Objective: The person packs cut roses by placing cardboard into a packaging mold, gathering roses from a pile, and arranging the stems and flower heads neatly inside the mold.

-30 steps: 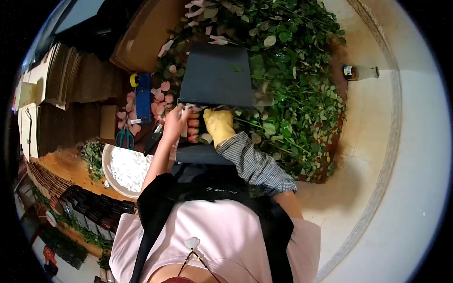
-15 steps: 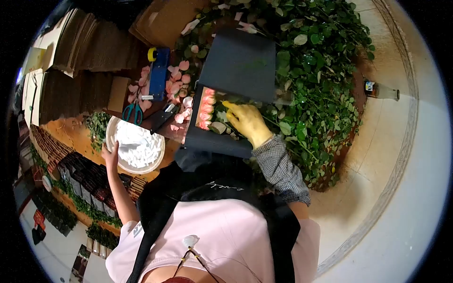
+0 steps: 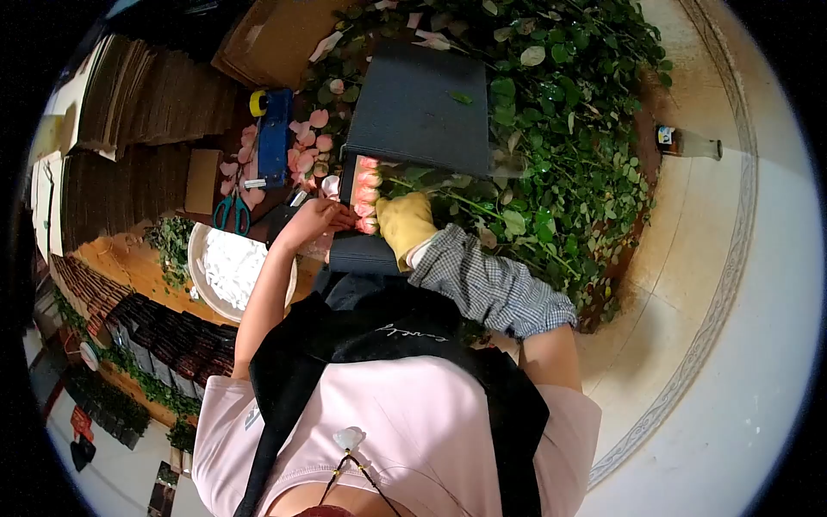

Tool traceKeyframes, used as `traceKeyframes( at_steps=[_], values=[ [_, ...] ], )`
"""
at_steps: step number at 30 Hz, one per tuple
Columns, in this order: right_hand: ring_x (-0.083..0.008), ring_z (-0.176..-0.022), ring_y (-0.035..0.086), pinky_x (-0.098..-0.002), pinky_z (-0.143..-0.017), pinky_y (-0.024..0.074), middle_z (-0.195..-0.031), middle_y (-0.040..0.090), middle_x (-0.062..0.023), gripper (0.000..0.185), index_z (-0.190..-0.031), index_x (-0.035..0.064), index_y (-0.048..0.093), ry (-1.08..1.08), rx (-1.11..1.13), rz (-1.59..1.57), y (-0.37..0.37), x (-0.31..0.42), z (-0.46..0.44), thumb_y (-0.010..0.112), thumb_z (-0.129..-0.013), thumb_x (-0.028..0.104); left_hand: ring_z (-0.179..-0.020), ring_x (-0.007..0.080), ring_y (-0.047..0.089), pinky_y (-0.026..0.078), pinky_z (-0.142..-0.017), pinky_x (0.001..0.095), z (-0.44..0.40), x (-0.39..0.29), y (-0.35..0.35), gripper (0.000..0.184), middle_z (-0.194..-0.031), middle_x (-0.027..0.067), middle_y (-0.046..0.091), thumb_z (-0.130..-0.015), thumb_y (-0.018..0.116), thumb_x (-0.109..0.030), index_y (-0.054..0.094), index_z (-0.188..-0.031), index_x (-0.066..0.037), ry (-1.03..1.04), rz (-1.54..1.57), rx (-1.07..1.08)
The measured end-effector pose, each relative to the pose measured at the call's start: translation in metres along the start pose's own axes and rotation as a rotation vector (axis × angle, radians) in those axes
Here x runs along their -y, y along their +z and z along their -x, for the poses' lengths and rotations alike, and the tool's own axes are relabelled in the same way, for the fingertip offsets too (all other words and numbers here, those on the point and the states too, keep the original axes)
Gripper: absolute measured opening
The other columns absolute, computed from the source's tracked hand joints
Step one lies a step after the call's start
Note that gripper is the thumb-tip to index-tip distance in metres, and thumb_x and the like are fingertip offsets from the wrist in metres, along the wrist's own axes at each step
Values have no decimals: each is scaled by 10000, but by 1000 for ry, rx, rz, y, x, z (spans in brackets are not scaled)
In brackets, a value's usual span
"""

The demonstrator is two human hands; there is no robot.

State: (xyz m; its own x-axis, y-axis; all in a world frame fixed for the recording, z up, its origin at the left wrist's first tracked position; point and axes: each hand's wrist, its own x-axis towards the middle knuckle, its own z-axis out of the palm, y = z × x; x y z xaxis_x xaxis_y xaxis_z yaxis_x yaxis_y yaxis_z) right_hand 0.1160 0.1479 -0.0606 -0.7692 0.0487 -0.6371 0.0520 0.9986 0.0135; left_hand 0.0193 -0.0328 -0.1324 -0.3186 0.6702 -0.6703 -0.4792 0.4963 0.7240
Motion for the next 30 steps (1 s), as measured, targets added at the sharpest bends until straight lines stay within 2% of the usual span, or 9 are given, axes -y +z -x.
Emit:
traceKeyframes(
  at_steps=[5, 7, 12, 19, 20, 23, 27, 28, 30],
  values=[
    [-262, -732, 698, -402, -672, 538, -757, 701, -79, 306, -990, 68, 629, -141, -141, -70, 16, -14, -7, 688, -862, 340, -1009, 272, 700, 569, -898, 395, -7, -3, -1, 447, -1149, 185, 681, -1082, 440, -301, 559, -1282, 80, -19, -281, 42],
    [-256, -686, 696, -401, -629, 529, -723, 700, -75, 191, -917, 86, 674, -286, -303, -169, 13, -23, 3, 642, -866, 267, -1021, 288, 696, 567, -904, 397, 1, -26, 14, 505, -1205, 195, 653, -1083, 428, -354, 475, -1393, 42, -103, 119, 25],
    [-264, -648, 671, -412, -624, 519, -669, 668, -80, 222, -871, 88, 633, -332, -304, -252, 11, -26, 21, 659, -868, 309, -1169, 278, 628, 521, -983, 395, -5, -39, 17, 750, -1373, 206, 544, -1032, 349, -612, 363, -1496, -22, -178, 234, 214],
    [-298, -724, 682, -432, -652, 530, -758, 691, -104, 239, -951, 92, 627, -287, -339, -336, 17, -37, 18, 683, -853, 302, -1266, 288, 554, 433, -1093, 430, -12, 5, 6, 626, -1431, 180, 483, -1068, 374, -494, 334, -1491, -35, -35, 436, 354],
    [-287, -785, 698, -431, -682, 540, -812, 705, -107, 213, -1003, 92, 638, -286, -219, -324, 10, -40, 16, 655, -877, 263, -1251, 305, 574, 456, -1072, 424, -1, -1, 8, 544, -1366, 198, 548, -1077, 424, -397, 378, -1448, -2, -68, 389, 187],
    [-283, -784, 686, -425, -708, 538, -800, 695, -89, 286, -1056, 92, 632, -202, -54, -158, -4, -42, 10, 709, -850, 274, -1229, 328, 596, 476, -1052, 420, 17, -11, -8, 509, -1284, 217, 608, -1075, 454, -339, 391, -1424, 26, 38, 214, 197],
    [-267, -741, 694, -410, -657, 542, -760, 697, -75, 189, -925, 96, 662, -200, -157, -127, 20, -29, -11, 687, -861, 272, -1209, 315, 614, 491, -1034, 409, 9, 0, -10, 443, -1236, 217, 637, -1086, 431, -298, 448, -1370, 41, 13, 244, 169],
    [-267, -665, 683, -400, -602, 533, -686, 675, -61, 267, -822, 99, 650, -175, -151, -72, 27, -26, -19, 665, -887, 357, -1209, 315, 614, 491, -1034, 409, 5, 4, -7, 443, -1236, 217, 637, -1086, 431, -298, 448, -1370, 41, 18, 247, 171],
    [-261, -696, 697, -398, -602, 536, -724, 695, -62, 296, -896, 110, 662, -207, -204, -97, 17, -26, -12, 594, -929, 395, -1159, 288, 636, 507, -1003, 396, -2, 11, 1, 385, -1199, 191, 648, -1089, 426, -269, 489, -1316, 36, 42, 280, 140]
  ],
)
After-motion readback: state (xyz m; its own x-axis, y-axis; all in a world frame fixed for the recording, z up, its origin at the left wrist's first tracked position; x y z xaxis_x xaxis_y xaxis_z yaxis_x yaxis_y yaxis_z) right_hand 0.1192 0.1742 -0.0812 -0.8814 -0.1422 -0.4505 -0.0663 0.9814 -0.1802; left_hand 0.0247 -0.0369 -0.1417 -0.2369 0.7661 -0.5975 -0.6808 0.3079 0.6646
